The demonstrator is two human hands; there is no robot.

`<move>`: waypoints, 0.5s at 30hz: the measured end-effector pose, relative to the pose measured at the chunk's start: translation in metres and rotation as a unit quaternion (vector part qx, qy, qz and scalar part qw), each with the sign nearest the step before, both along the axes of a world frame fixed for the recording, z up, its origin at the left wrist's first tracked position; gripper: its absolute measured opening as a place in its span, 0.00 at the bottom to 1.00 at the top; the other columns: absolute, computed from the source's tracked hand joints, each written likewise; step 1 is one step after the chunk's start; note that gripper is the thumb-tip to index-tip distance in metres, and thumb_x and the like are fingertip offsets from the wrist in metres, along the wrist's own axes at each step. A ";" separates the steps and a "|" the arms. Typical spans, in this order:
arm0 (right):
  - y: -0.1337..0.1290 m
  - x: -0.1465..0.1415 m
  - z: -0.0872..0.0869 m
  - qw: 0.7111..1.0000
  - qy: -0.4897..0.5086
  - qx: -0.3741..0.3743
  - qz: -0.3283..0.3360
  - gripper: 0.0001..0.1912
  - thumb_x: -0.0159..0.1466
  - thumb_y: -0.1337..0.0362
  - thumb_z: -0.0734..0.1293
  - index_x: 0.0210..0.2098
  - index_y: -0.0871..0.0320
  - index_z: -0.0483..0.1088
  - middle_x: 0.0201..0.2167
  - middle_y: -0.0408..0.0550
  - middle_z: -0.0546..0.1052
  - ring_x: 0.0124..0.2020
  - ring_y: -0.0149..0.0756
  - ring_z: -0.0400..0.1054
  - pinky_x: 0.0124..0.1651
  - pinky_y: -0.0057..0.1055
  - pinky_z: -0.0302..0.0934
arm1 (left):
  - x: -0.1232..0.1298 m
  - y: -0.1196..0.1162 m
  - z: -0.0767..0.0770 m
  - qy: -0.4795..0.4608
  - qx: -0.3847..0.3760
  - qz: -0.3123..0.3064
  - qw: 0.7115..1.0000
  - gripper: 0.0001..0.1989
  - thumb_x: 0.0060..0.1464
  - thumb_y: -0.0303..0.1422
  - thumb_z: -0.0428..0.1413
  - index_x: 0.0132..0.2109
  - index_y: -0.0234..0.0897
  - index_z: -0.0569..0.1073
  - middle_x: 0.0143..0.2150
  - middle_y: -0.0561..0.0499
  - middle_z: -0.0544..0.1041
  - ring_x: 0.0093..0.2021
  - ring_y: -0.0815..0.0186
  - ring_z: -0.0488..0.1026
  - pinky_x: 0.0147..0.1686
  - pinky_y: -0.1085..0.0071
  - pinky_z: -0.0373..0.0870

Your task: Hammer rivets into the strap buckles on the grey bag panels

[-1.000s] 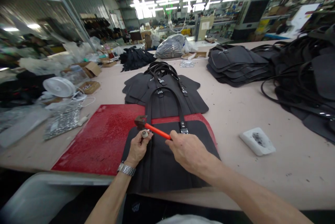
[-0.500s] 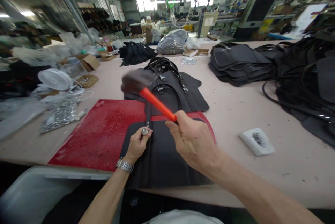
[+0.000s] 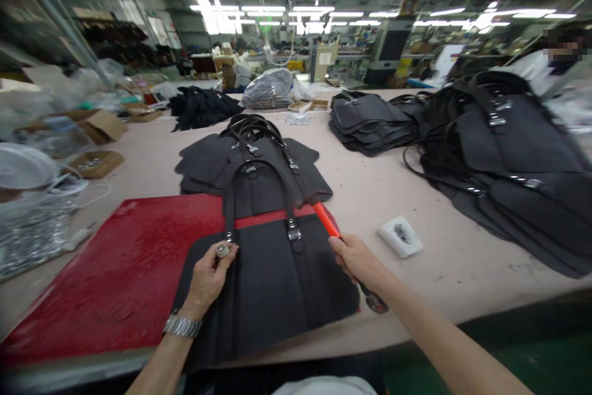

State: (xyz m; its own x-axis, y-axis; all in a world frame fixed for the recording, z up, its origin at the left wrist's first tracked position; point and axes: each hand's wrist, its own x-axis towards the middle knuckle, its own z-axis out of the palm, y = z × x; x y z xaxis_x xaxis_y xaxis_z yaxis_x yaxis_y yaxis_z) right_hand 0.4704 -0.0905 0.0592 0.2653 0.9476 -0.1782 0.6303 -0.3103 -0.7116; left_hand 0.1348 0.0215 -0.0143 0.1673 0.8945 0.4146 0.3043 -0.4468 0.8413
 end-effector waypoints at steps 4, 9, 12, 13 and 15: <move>-0.003 0.047 -0.020 0.991 -0.069 -0.021 -0.111 0.18 0.70 0.57 0.50 0.34 0.60 0.64 0.24 0.48 0.69 0.21 0.35 0.64 0.26 0.32 0.61 | -0.002 0.005 -0.002 0.009 0.000 0.007 1.000 0.14 0.57 0.41 0.58 0.46 0.39 0.73 0.42 0.49 0.80 0.43 0.61 0.77 0.46 0.68 0.72; 0.010 0.030 -0.025 0.972 -0.185 0.050 -0.134 0.18 0.65 0.63 0.61 0.52 0.67 0.66 0.54 0.69 0.66 0.58 0.57 0.60 0.58 0.53 0.54 | 0.011 -0.002 0.005 -0.007 -0.016 0.077 0.997 0.17 0.53 0.42 0.60 0.46 0.38 0.73 0.40 0.49 0.80 0.43 0.62 0.77 0.46 0.69 0.72; 0.032 -0.037 -0.022 0.953 -0.237 0.189 0.013 0.25 0.65 0.61 0.63 0.61 0.60 0.61 0.64 0.59 0.59 0.65 0.53 0.50 0.65 0.50 0.47 | 0.025 -0.008 0.010 -0.037 -0.028 0.145 0.988 0.18 0.52 0.43 0.60 0.46 0.37 0.74 0.39 0.48 0.79 0.40 0.64 0.76 0.44 0.70 0.72; 0.040 -0.064 -0.023 0.946 -0.231 0.221 0.060 0.26 0.65 0.58 0.64 0.61 0.58 0.61 0.65 0.57 0.59 0.64 0.51 0.51 0.65 0.49 0.48 | 0.030 -0.010 0.012 -0.040 -0.031 0.167 0.985 0.18 0.52 0.43 0.60 0.46 0.36 0.75 0.39 0.48 0.79 0.38 0.64 0.76 0.42 0.70 0.72; 0.055 -0.116 -0.029 0.936 -0.205 0.250 0.140 0.31 0.63 0.55 0.65 0.63 0.58 0.59 0.65 0.55 0.59 0.64 0.50 0.51 0.65 0.50 0.48 | 0.037 -0.010 0.017 -0.032 -0.032 0.203 0.978 0.19 0.51 0.43 0.60 0.45 0.35 0.75 0.38 0.48 0.77 0.36 0.65 0.74 0.40 0.70 0.71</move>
